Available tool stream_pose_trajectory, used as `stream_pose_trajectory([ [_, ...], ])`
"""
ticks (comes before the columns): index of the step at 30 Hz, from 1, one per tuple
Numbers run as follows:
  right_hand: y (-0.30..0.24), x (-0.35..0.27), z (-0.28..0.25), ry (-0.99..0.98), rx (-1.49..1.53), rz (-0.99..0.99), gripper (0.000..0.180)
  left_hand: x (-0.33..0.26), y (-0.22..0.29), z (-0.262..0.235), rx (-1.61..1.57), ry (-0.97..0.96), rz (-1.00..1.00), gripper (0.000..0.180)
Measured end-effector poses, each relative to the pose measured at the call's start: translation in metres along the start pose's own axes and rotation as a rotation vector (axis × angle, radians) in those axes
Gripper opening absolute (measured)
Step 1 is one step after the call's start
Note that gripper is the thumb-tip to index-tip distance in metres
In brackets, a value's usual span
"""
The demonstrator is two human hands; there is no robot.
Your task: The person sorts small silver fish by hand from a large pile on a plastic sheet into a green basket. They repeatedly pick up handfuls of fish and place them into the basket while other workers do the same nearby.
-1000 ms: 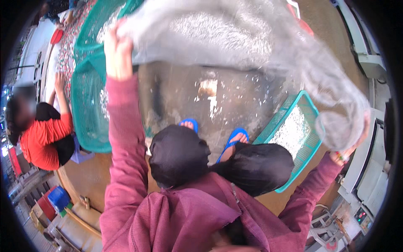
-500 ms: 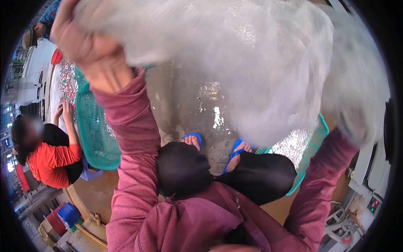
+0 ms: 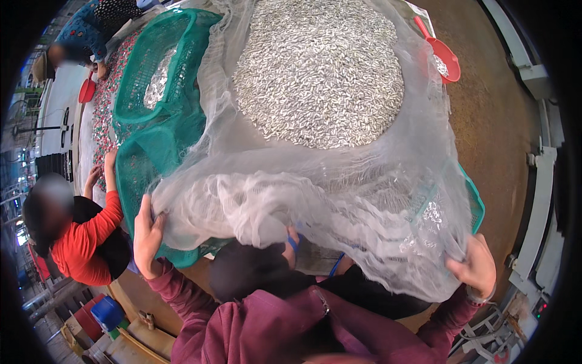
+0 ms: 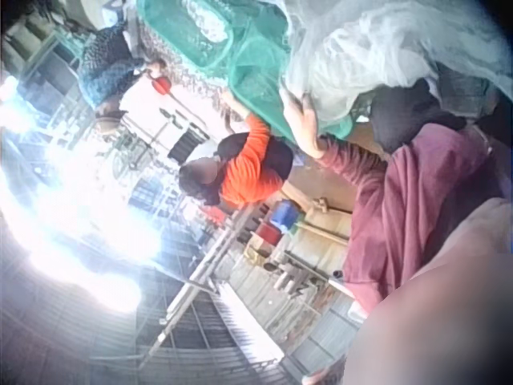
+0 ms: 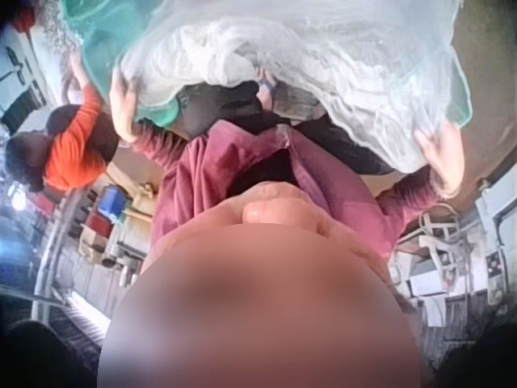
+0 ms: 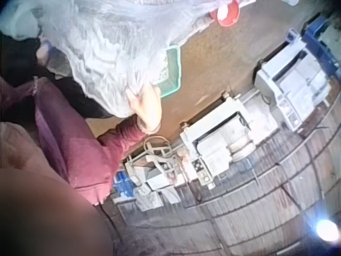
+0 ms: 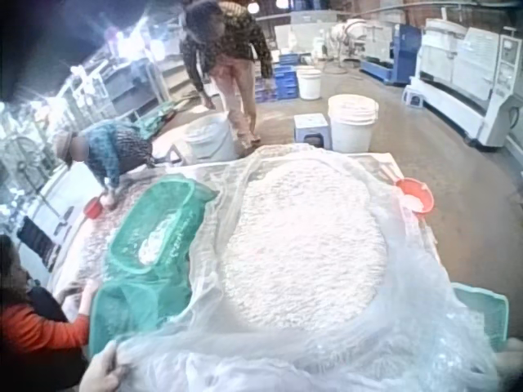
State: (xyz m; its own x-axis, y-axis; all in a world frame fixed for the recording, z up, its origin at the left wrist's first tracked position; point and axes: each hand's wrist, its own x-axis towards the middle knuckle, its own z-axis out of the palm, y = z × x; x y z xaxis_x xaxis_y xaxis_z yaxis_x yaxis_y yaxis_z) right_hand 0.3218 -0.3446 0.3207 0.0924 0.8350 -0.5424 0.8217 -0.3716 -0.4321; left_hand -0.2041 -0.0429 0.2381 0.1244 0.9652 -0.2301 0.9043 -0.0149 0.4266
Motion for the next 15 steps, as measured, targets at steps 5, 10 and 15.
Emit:
stream_pose_trajectory([
  [5,-0.074,0.020,0.010,0.151,-0.273,0.133,0.048,-0.016,0.006,0.001,-0.303,0.033,0.050,0.086],
  [10,-0.126,0.077,0.006,0.345,-0.135,-0.307,0.038,-0.007,0.119,0.020,-0.612,-0.399,0.636,0.106],
  [15,-0.168,0.104,-0.006,0.254,-0.498,-0.482,0.024,-0.001,0.257,0.145,-0.801,-0.558,1.272,0.087],
])
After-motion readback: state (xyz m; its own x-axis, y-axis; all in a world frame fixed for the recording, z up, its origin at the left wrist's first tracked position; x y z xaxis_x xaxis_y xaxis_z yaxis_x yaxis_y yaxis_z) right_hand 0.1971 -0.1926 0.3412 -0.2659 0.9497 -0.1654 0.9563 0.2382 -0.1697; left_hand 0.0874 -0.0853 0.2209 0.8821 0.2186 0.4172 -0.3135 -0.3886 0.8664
